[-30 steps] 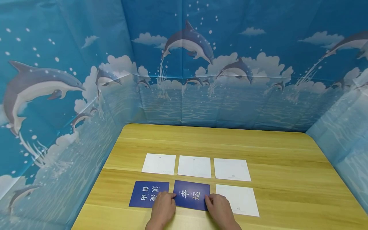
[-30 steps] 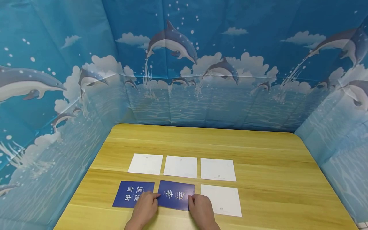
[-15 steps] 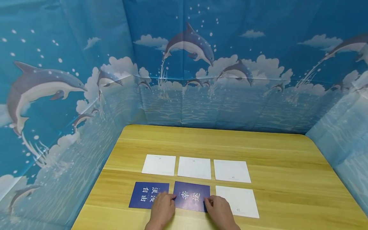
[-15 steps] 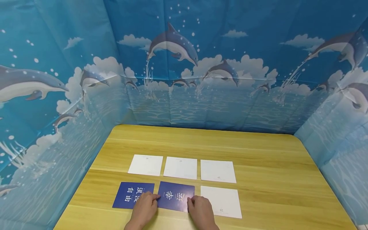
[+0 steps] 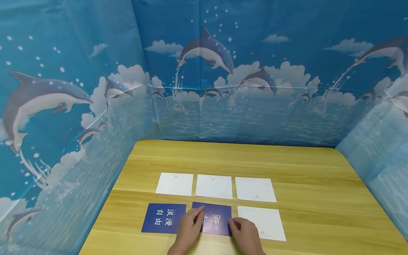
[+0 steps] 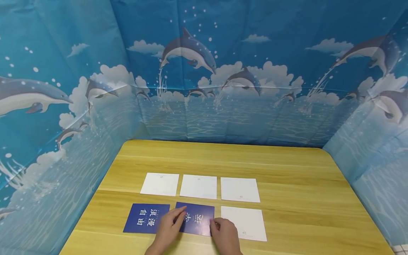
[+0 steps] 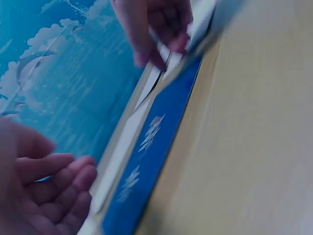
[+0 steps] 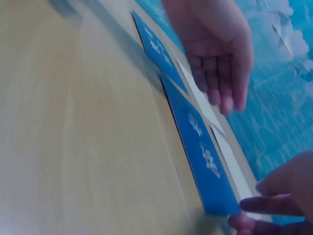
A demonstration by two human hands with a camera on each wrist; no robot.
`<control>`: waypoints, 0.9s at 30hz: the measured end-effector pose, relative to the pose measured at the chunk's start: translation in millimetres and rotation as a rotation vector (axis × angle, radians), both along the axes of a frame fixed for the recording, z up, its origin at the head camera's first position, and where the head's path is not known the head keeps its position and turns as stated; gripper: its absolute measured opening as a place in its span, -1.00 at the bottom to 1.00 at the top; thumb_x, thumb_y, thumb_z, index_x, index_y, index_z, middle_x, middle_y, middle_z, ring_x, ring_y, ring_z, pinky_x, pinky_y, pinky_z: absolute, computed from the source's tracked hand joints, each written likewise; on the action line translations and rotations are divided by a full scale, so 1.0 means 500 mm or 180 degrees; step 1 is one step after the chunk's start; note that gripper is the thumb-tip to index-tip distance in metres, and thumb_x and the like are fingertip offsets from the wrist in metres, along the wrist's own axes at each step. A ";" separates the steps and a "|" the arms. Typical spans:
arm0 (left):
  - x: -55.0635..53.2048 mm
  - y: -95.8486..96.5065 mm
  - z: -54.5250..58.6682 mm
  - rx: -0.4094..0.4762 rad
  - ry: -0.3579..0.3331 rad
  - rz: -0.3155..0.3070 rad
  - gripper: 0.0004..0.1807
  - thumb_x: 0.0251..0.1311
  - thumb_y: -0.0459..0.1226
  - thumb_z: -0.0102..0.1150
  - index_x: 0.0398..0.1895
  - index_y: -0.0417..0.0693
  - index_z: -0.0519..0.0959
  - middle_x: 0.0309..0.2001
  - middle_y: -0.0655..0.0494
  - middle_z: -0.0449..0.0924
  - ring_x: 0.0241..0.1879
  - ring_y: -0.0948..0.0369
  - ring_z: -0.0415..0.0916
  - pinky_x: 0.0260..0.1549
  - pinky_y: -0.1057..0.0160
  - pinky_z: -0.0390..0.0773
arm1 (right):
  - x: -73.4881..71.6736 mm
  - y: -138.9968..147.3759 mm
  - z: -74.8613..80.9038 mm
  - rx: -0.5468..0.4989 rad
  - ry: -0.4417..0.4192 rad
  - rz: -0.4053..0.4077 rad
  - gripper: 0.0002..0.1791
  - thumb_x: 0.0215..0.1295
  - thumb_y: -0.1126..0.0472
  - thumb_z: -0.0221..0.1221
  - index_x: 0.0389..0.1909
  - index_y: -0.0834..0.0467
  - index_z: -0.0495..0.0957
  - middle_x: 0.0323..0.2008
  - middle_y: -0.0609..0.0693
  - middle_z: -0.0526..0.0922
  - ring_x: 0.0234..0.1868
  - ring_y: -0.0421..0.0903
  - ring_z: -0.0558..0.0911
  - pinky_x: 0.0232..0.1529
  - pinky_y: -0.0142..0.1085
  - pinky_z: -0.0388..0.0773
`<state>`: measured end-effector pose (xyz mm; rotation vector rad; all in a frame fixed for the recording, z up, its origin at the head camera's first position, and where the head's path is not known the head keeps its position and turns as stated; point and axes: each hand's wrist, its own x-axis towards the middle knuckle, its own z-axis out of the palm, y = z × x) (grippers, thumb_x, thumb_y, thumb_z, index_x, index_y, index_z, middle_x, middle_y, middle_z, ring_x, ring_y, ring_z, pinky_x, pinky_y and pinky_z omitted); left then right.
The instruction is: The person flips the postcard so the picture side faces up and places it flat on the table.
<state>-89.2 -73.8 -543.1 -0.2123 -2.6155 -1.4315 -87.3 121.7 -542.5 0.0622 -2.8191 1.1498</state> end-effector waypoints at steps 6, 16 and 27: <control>-0.007 0.049 -0.029 0.1689 -0.0480 -0.0293 -0.62 0.37 -0.32 -0.15 0.11 -0.46 0.37 -0.06 -0.22 0.54 -0.07 -0.05 0.50 -0.03 0.29 0.44 | 0.003 0.038 -0.010 -0.0426 -0.0130 -0.0275 -0.93 0.09 0.27 0.27 -0.42 0.20 0.66 -0.57 -0.18 0.57 -0.53 -0.29 0.47 -0.47 -0.39 0.44; -0.028 0.126 -0.033 0.2440 -0.0897 -0.0601 -0.59 0.38 -0.36 -0.22 0.10 -0.61 0.29 0.01 -0.40 0.43 0.04 -0.16 0.40 0.02 0.12 0.39 | -0.004 0.129 0.004 -0.0778 -0.0288 -0.0913 -0.87 0.05 0.33 0.28 -0.36 0.29 0.65 -0.47 0.00 0.64 -0.48 -0.25 0.52 -0.45 -0.45 0.46; -0.023 0.171 -0.039 0.2345 -0.1190 -0.0797 -0.52 0.40 -0.28 -0.26 0.07 -0.66 0.28 0.05 -0.42 0.39 0.08 -0.17 0.36 0.04 0.07 0.37 | -0.003 0.243 0.002 -0.0979 -0.0283 -0.1523 -0.74 0.08 0.39 0.20 -0.19 0.43 0.58 -0.32 0.19 0.65 -0.48 -0.44 0.49 -0.47 -0.56 0.45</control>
